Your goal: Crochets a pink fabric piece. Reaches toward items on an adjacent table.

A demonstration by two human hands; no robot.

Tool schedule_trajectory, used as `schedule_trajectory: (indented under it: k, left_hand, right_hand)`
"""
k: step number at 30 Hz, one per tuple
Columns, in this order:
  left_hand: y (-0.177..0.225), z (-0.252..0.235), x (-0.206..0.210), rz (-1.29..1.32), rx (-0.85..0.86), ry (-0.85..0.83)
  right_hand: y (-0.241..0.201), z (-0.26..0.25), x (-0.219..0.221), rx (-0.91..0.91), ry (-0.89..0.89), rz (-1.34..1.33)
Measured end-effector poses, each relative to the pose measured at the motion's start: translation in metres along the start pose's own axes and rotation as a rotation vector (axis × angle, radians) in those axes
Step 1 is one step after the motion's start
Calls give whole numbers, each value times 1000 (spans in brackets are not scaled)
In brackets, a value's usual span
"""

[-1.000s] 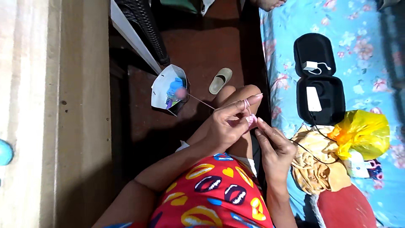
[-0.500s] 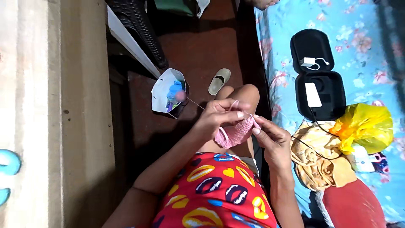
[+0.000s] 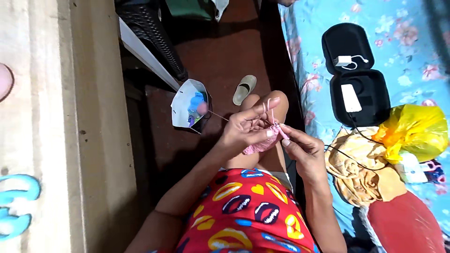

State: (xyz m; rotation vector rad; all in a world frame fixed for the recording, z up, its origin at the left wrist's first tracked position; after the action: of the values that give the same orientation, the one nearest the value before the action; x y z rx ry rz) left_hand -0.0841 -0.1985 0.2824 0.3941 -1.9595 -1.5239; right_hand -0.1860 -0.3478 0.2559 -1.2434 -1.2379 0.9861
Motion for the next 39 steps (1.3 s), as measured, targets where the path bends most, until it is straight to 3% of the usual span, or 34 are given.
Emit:
schedule_trajectory:
  k: [5,12,19,25,28,33,39]
  left_hand:
    - [6,-2,8,-119,70,189]
    - [4,2,11,-163,89,251]
    - [-1,-2,12,-99,111,275]
    - [-4,-5,9,-11,34,217]
    - [-7,-6,8,30,24,191]
    - [-7,-10,8,-28,10,149]
    - [-1,-4,9,-135,59,229]
  right_hand:
    - [-2,0,6,-8,24,46]
    - [-2,2,13,-59,183,117]
    - [-16,6,16,-304,302,775]
    - [-22,9,20,-366,314,1014]
    - [-24,10,21,-352,307,1032]
    - [-22,6,12,-293,223,836]
    - [-20,7,17,-286,260,880]
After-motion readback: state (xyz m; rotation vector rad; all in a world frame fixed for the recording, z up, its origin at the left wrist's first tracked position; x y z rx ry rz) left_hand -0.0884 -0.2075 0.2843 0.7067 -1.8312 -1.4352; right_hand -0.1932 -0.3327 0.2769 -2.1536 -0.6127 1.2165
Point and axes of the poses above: each hand's wrist, its own z-axis away from the middle knuckle, its own x-axis out of the palm, y = z × x, the point moved 5 cm from there along -z, towards the middle knuckle, and after that the axes turned 8 degrees about -y, right-handed, at the moved point
